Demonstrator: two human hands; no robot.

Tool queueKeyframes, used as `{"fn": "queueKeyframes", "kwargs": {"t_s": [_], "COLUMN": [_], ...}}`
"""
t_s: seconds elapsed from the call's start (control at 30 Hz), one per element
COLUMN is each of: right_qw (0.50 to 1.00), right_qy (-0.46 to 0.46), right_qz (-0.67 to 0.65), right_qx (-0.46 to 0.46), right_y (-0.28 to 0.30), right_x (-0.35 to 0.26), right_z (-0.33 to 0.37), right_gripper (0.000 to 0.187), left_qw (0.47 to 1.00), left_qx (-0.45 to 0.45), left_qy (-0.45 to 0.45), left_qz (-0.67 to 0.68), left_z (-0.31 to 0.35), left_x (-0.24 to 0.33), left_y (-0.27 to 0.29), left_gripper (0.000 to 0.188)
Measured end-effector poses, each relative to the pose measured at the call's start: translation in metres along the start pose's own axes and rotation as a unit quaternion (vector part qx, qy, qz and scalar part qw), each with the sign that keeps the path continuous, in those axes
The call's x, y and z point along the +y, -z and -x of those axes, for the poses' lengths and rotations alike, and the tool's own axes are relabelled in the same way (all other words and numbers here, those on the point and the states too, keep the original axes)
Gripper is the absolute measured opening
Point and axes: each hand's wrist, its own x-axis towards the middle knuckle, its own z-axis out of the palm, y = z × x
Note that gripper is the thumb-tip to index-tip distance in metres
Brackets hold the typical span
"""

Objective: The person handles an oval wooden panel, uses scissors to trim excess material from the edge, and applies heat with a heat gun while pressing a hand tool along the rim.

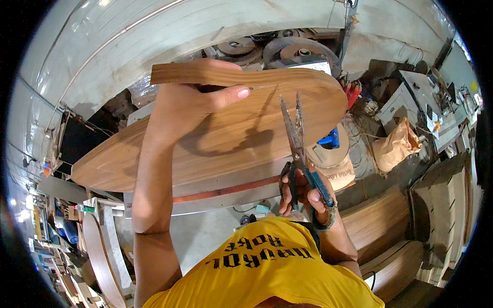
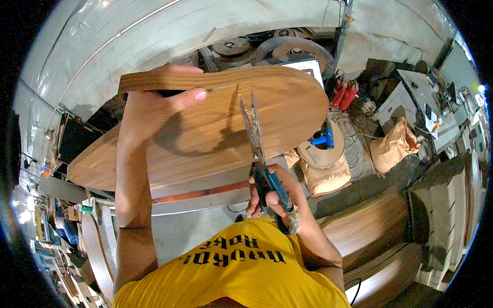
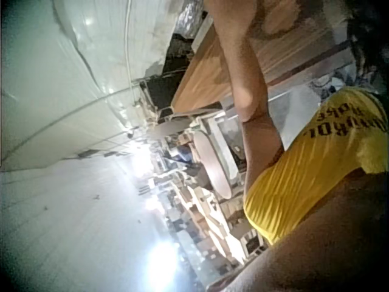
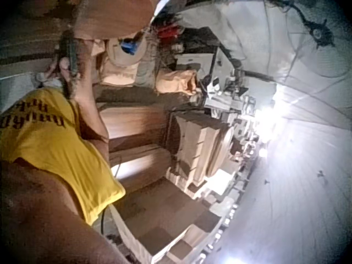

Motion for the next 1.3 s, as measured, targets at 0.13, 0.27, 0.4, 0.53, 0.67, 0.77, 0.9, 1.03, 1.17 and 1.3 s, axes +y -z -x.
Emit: {"fn": "queueKeyframes", "kwargs": {"t_s": [0.13,0.27,0.4,0.53,0.67,0.77,0.9,1.03,1.17,1.3], "right_qw": [1.0,1.0,1.0,0.999,0.998,0.998,0.998,0.998,0.999,0.999], "right_qy": [-0.001,-0.003,-0.006,-0.005,-0.031,-0.033,-0.039,-0.051,-0.038,-0.035], "right_qz": [0.014,0.027,0.017,0.034,0.043,0.041,0.043,0.032,0.037,0.019], "right_qx": [0.005,-0.01,0.0,-0.022,-0.025,-0.032,-0.038,-0.01,-0.011,-0.009], "right_y": [-0.008,-0.004,-0.007,-0.015,-0.026,-0.026,-0.026,-0.033,-0.032,-0.029], "right_x": [-0.006,-0.003,-0.005,-0.009,-0.014,-0.014,-0.007,-0.008,-0.006,0.0], "right_z": [0.001,0.0,0.002,0.0,0.0,-0.001,-0.002,-0.003,-0.005,-0.006], "right_gripper": [0.057,0.055,0.054,0.056,0.058,0.057,0.049,0.04,0.035,0.034], "left_qw": [1.0,1.0,0.999,1.0,1.0,1.0,0.999,1.0,1.0,0.998], "left_qx": [-0.01,-0.006,-0.02,-0.02,-0.025,-0.023,-0.024,-0.003,0.009,0.01], "left_qy": [0.013,0.0,0.017,0.018,0.007,0.017,0.015,0.018,0.007,0.05], "left_qz": [0.005,-0.019,-0.021,-0.005,-0.005,-0.01,-0.021,0.005,-0.012,-0.022], "left_z": [0.001,0.002,0.001,0.002,0.002,0.001,0.002,0.005,-0.001,-0.002], "left_x": [-0.001,-0.003,0.003,0.001,-0.001,0.004,0.008,-0.001,-0.004,0.008], "left_y": [0.001,0.002,0.0,0.001,0.004,-0.001,0.001,0.002,0.003,0.001], "left_gripper": [0.04,0.041,0.038,0.038,0.039,0.038,0.039,0.04,0.042,0.042]}}
